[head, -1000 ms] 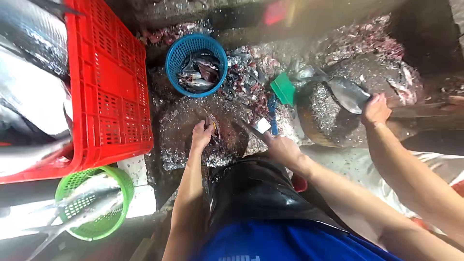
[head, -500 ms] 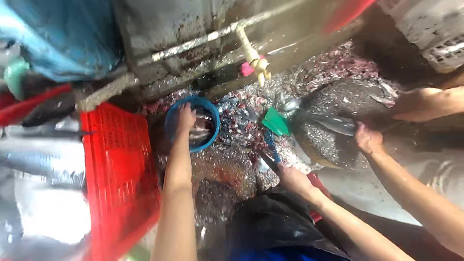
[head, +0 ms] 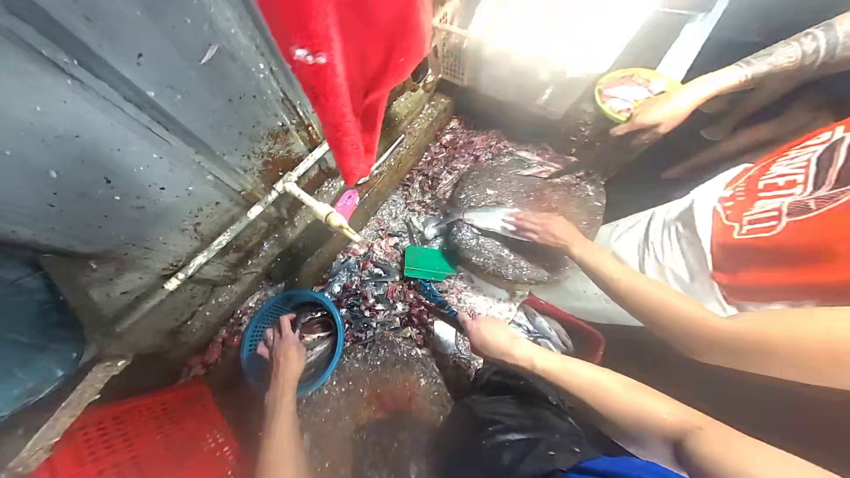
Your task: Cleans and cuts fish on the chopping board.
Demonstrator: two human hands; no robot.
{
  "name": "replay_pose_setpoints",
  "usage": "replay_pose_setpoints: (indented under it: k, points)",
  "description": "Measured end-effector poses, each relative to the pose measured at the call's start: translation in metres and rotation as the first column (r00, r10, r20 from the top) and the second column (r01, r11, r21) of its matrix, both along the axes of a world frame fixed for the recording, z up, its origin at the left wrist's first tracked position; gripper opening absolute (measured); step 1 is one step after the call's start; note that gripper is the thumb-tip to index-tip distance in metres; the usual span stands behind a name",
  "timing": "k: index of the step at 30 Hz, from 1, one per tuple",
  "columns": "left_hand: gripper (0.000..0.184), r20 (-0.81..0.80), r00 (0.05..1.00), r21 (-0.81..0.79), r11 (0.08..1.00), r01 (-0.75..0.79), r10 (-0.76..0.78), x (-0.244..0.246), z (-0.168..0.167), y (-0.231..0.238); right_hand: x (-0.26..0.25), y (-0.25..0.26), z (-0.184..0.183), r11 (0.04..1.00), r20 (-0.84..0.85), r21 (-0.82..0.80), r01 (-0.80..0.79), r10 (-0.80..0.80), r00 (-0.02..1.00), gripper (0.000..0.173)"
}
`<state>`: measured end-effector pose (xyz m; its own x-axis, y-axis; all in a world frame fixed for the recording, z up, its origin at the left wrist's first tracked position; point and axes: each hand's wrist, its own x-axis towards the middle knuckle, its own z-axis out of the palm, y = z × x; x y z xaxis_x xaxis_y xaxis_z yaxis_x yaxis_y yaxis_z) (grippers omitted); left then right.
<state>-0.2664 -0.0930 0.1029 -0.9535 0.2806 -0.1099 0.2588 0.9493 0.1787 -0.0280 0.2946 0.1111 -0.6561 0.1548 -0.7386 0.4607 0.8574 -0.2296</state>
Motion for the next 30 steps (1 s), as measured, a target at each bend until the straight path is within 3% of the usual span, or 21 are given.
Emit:
replay_pose_setpoints:
  k: [2,4,7,10,12,14,15,17,19,21,23,26,30]
  points:
    - [0.057,0.123,0.985,-0.123,0.983,0.136,-0.121,0.048,0.029,0.021,0.009,0.001,-0.005,1.0,-0.015,-0.017,0.015,-0.015,1.0,0.056]
    - [0.062,0.302,0.928,-0.242,0.924,0.297,-0.219,0.101,0.035,0.044,0.017,0.0,-0.008,0.998,-0.02,-0.05,0.022,-0.023,1.0,0.058]
    - [0.051,0.473,0.821,-0.315,0.809,0.497,-0.32,0.178,0.009,0.063,0.024,-0.011,-0.01,0.996,-0.026,-0.074,-0.056,0.054,0.998,0.055]
    - [0.056,0.381,0.814,-0.216,0.813,0.54,-0.439,0.225,-0.026,0.059,0.025,-0.022,-0.009,0.987,-0.059,-0.09,-0.132,0.127,0.99,0.055]
    - [0.057,0.192,0.904,0.0,0.921,0.389,-0.382,0.248,-0.044,0.053,0.026,-0.025,-0.006,0.982,-0.074,-0.11,-0.155,0.148,0.986,0.054]
    - [0.037,0.057,0.992,0.178,0.979,0.103,-0.115,0.265,-0.052,0.052,0.024,-0.03,0.0,0.973,-0.094,-0.152,-0.174,0.161,0.982,0.052]
    - [0.037,0.01,0.997,0.26,0.963,-0.071,0.071,0.272,-0.056,0.054,0.024,-0.034,0.001,0.966,-0.108,-0.175,-0.191,0.174,0.979,0.05]
    - [0.04,-0.04,0.922,0.378,0.86,-0.342,0.384,0.277,-0.065,0.061,0.023,-0.042,-0.004,0.944,-0.132,-0.24,-0.228,0.201,0.971,0.048]
    - [0.041,-0.01,0.846,0.414,0.772,-0.482,0.534,0.273,-0.08,0.066,0.023,-0.05,-0.02,0.925,-0.155,-0.29,-0.246,0.208,0.966,0.048]
    - [0.042,0.061,0.822,0.386,0.746,-0.542,0.566,0.266,-0.091,0.072,0.023,-0.059,-0.029,0.909,-0.146,-0.325,-0.262,0.225,0.963,0.047]
    - [0.043,0.106,0.826,0.281,0.78,-0.56,0.554,0.258,-0.099,0.077,0.026,-0.067,-0.03,0.894,-0.134,-0.364,-0.262,0.228,0.964,0.047]
    - [0.042,0.078,0.846,0.155,0.831,-0.534,0.528,0.252,-0.103,0.082,0.035,-0.079,-0.037,0.89,-0.106,-0.393,-0.232,0.207,0.973,0.043]
    - [0.039,0.023,0.846,0.16,0.833,-0.529,0.533,0.245,-0.106,0.086,0.043,-0.093,-0.042,0.891,-0.061,-0.413,-0.189,0.179,0.982,0.037]
